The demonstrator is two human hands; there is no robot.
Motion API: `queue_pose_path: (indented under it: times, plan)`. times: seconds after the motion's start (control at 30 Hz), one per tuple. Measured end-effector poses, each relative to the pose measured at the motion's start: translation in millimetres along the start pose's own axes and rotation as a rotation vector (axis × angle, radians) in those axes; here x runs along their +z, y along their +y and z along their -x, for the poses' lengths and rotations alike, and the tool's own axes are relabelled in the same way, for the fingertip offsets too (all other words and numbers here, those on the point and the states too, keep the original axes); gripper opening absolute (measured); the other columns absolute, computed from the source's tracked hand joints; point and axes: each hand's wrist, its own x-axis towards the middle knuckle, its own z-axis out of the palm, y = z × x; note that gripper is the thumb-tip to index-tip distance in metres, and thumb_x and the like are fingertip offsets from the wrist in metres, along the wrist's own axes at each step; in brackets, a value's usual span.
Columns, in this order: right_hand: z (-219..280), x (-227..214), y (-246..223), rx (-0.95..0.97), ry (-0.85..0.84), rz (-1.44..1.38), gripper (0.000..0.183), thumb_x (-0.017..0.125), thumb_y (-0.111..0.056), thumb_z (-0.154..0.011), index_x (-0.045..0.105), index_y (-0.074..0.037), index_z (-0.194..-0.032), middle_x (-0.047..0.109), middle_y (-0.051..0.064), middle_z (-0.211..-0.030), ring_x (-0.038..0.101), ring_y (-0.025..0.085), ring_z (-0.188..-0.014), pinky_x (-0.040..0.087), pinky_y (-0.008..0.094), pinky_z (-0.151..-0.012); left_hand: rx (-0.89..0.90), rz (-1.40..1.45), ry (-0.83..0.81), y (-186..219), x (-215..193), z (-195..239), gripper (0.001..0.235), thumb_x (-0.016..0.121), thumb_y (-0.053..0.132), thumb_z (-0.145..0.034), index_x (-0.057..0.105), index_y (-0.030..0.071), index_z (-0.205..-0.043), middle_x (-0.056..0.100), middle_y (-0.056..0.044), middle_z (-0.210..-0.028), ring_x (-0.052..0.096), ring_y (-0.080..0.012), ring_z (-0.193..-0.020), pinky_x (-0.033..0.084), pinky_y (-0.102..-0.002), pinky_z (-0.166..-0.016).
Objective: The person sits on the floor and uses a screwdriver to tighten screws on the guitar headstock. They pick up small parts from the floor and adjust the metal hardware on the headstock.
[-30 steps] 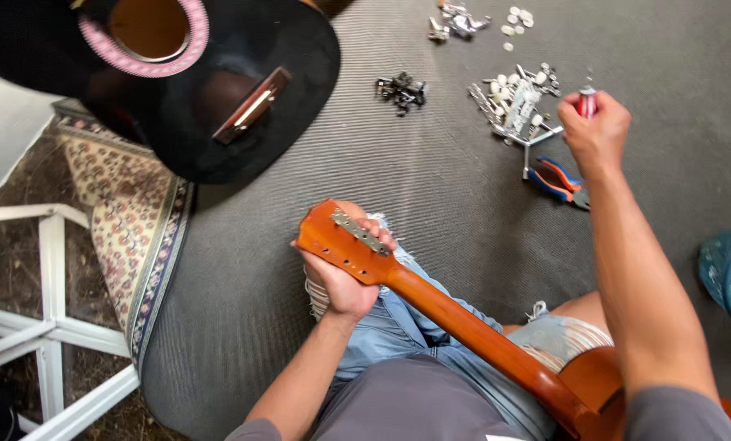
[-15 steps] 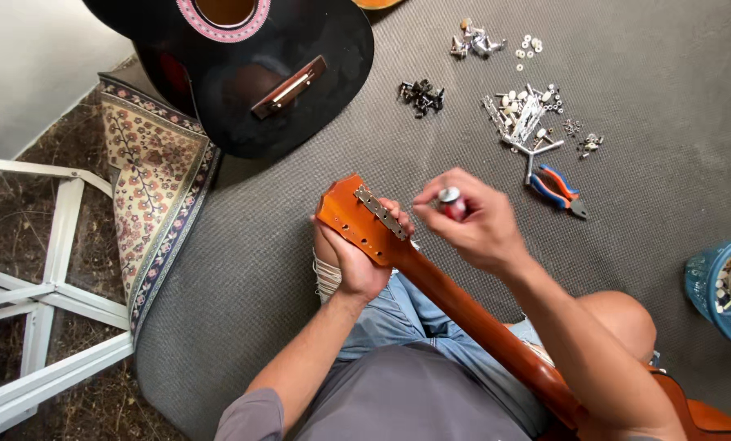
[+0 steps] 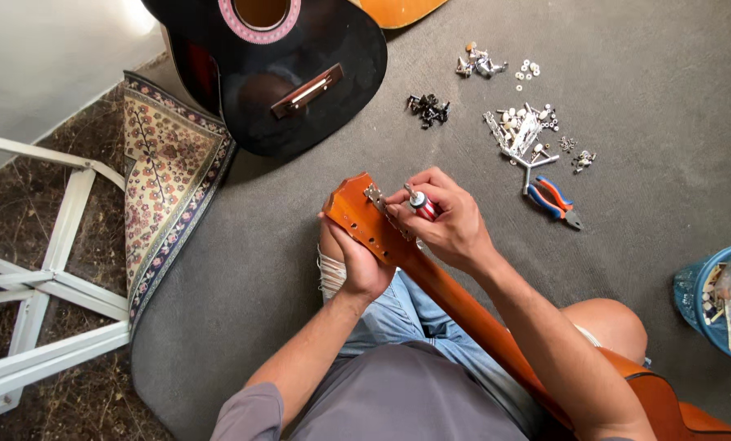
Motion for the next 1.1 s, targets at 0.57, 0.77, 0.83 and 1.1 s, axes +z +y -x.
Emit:
queue_pose_path:
  times: [0.57, 0.77, 0.83, 1.1]
  plan:
    - [2, 3, 2, -0.001, 0.017, 0.037, 0.009, 0.071, -0.015, -0.075, 0.070, -0.014, -0.083, 0.058, 0.005, -0.084, 0.054, 0.016, -0.070, 0.043, 0.026, -0.060, 0.037, 0.045, 0.018, -12, -16, -9, 0.080, 0.025, 0.079, -0.073, 0.052, 0.019, -0.119, 0.056, -0.002, -0.114, 0.053, -0.0172, -0.099, 0.040, -0.036, -0.096]
    - [2, 7, 6, -0.018, 0.017, 0.055, 0.009, 0.072, -0.014, -0.074, 0.069, -0.014, -0.082, 0.058, 0.005, -0.084, 0.056, 0.018, -0.070, 0.044, 0.027, -0.059, 0.047, 0.034, -0.017, -13, -34, -15, 0.077, 0.024, 0.078, -0.075, 0.055, 0.017, -0.113, 0.058, -0.003, -0.107, 0.055, -0.0157, -0.097, 0.042, -0.033, -0.093]
    - [2, 6, 3, -0.028, 0.018, 0.052, 0.008, 0.071, -0.013, -0.074, 0.069, -0.013, -0.082, 0.058, 0.006, -0.083, 0.055, 0.019, -0.068, 0.044, 0.028, -0.059, 0.051, 0.023, -0.024, -13, -37, -15, 0.078, 0.024, 0.078, -0.076, 0.055, 0.017, -0.113, 0.058, -0.003, -0.108, 0.055, -0.0154, -0.097, 0.042, -0.033, -0.093]
    - [3, 5, -7, -0.100, 0.035, 0.115, 0.011, 0.069, -0.010, -0.075, 0.070, -0.016, -0.085, 0.060, 0.004, -0.084, 0.057, 0.019, -0.063, 0.046, 0.029, -0.058, 0.108, -0.033, -0.001, -12, -41, -20, 0.074, 0.024, 0.075, -0.078, 0.054, 0.018, -0.115, 0.057, -0.001, -0.110, 0.054, -0.0143, -0.098, 0.041, -0.033, -0.096]
